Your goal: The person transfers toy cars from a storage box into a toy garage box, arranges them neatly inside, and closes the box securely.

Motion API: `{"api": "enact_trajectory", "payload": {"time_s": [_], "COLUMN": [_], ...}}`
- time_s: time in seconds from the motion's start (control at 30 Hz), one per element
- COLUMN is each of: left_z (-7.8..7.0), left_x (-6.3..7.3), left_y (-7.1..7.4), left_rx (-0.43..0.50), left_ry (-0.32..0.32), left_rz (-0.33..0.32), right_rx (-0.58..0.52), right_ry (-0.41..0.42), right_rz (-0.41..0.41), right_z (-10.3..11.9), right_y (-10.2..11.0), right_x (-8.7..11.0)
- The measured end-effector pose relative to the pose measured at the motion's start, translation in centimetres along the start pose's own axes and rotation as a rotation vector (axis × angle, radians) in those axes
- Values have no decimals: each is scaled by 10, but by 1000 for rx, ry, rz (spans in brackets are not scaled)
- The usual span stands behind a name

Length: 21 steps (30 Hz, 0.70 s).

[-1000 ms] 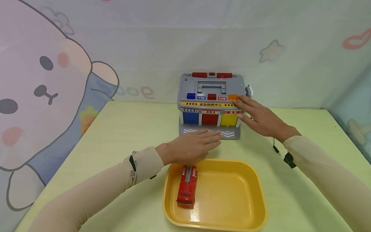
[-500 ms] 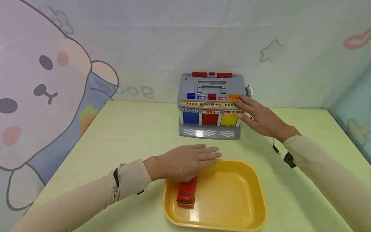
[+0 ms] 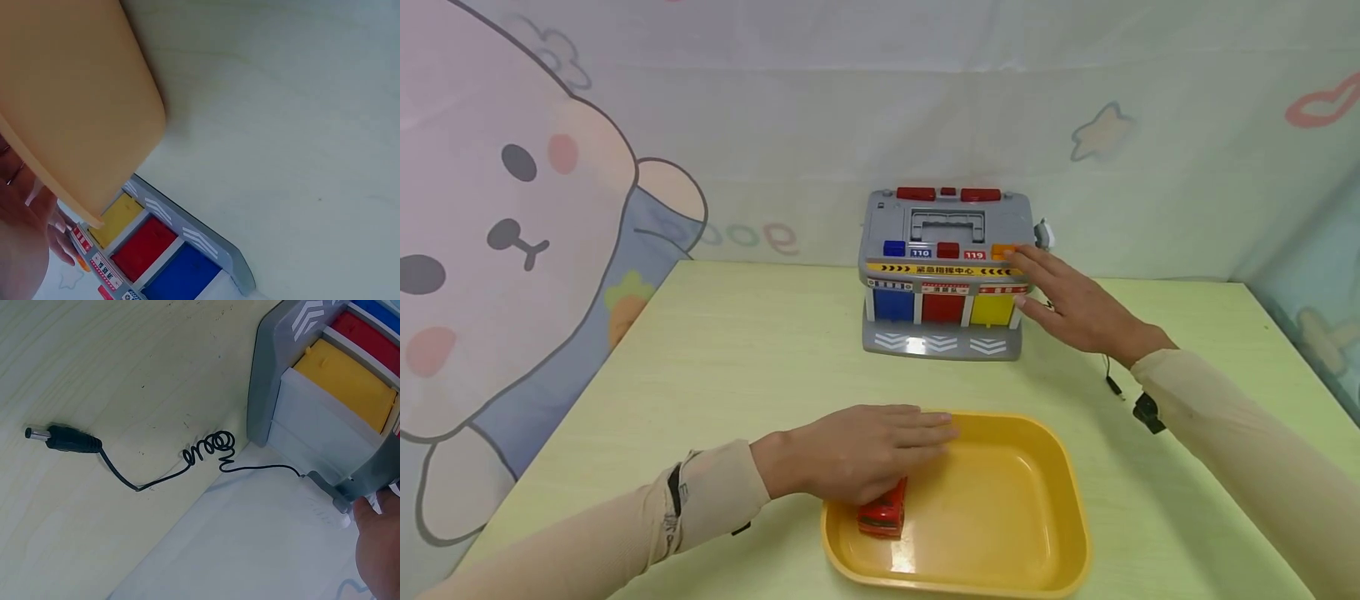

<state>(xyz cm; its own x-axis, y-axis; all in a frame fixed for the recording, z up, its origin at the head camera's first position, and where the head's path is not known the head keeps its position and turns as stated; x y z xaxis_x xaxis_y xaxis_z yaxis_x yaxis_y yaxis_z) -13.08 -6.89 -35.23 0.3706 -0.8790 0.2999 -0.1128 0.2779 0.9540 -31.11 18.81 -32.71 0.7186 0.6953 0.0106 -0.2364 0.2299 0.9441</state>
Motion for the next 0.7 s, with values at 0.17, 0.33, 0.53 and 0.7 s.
{"api": "enact_trajectory", "payload": {"time_s": [0.17, 0.33, 0.53, 0.7], "left_z": [-4, -6, -6, -5], "left_x": [5, 11, 15, 17], "left_y": [-8, -11, -12, -10], "left_rx": [17, 59, 54, 101], "left_ry": [-3, 5, 6, 3], "left_rz": [1, 23, 30, 38], "right_rx": [15, 60, 117, 154], "right_ry": [23, 60, 81, 83], "right_rz": [-7, -32, -67, -72], "right_z": [2, 5, 8, 12], "right_y": [1, 3, 5, 6], "right_x": [-3, -7, -13, -17]}}
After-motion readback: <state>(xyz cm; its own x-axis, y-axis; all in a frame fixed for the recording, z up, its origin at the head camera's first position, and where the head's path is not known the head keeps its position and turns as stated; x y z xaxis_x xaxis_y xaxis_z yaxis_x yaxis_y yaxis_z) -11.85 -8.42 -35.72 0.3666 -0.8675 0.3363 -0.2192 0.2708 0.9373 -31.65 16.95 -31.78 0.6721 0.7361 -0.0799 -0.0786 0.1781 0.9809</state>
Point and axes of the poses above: each hand's wrist, its own x-axis away from the middle knuckle, its own y-axis out of the back of the hand, z = x × y, the point moved 4 cm from there along -x, towards the middle knuckle, and after that the axes turned 13 degrees about z, right-handed, at the moved point
